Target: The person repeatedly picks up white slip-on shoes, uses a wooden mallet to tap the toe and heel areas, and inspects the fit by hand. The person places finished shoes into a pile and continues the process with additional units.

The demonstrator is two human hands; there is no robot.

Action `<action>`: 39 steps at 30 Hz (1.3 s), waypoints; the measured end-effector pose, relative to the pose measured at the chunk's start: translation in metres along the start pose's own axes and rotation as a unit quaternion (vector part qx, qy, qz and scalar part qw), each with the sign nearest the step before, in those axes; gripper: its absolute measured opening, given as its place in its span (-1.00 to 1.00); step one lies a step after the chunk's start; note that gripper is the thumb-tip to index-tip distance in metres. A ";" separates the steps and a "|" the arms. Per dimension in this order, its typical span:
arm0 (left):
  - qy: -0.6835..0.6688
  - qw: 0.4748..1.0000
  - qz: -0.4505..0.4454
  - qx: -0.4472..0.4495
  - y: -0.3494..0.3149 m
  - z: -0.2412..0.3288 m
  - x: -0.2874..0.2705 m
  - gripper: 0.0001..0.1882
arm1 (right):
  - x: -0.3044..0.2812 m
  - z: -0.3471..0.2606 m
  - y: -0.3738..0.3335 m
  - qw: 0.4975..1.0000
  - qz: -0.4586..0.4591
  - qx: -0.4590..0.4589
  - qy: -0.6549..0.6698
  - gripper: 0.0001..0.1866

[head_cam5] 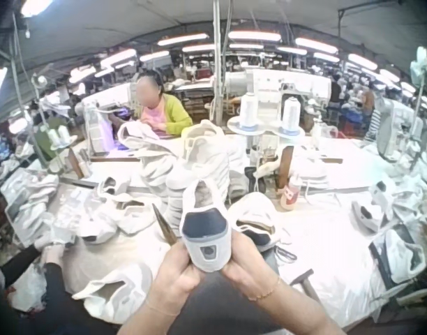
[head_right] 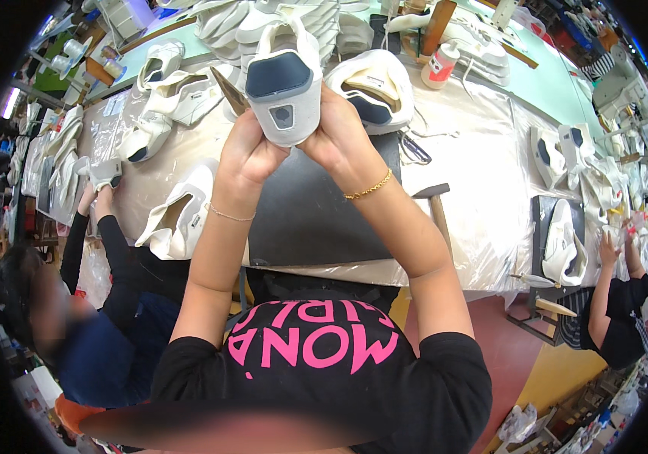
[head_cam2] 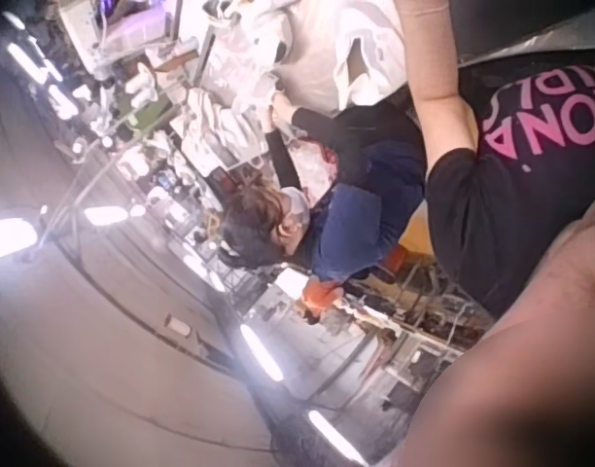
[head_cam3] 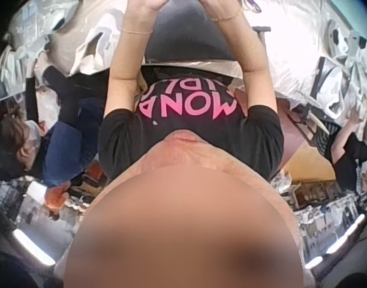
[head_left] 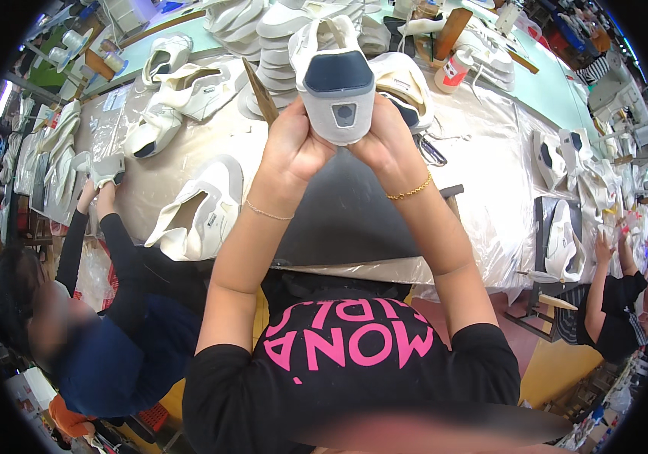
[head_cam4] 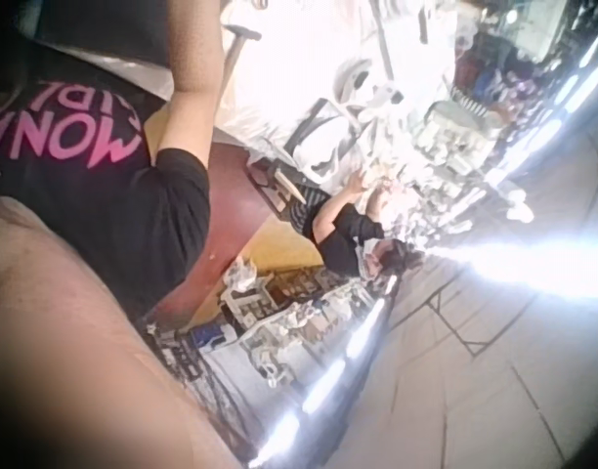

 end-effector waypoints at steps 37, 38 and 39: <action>0.367 0.888 -0.009 0.278 -0.048 -0.026 0.082 -0.48 | 0.016 0.006 -0.013 0.951 -0.282 0.101 0.077 -0.40; 0.357 0.888 -0.009 0.291 -0.049 -0.028 0.082 -0.49 | 0.014 0.005 -0.014 0.952 -0.283 0.092 0.066 -0.40; 0.351 0.887 -0.013 0.299 -0.052 -0.028 0.082 -0.51 | 0.012 0.004 -0.013 0.955 -0.282 0.077 0.050 -0.38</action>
Point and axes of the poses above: each hand's wrist, its own y-axis towards the middle knuckle, its own x-axis out of the palm, z = x × y, the point moved 3 cm from there along y, towards the middle knuckle, and after that the axes turned 12 degrees about y, right-handed, at the moved point
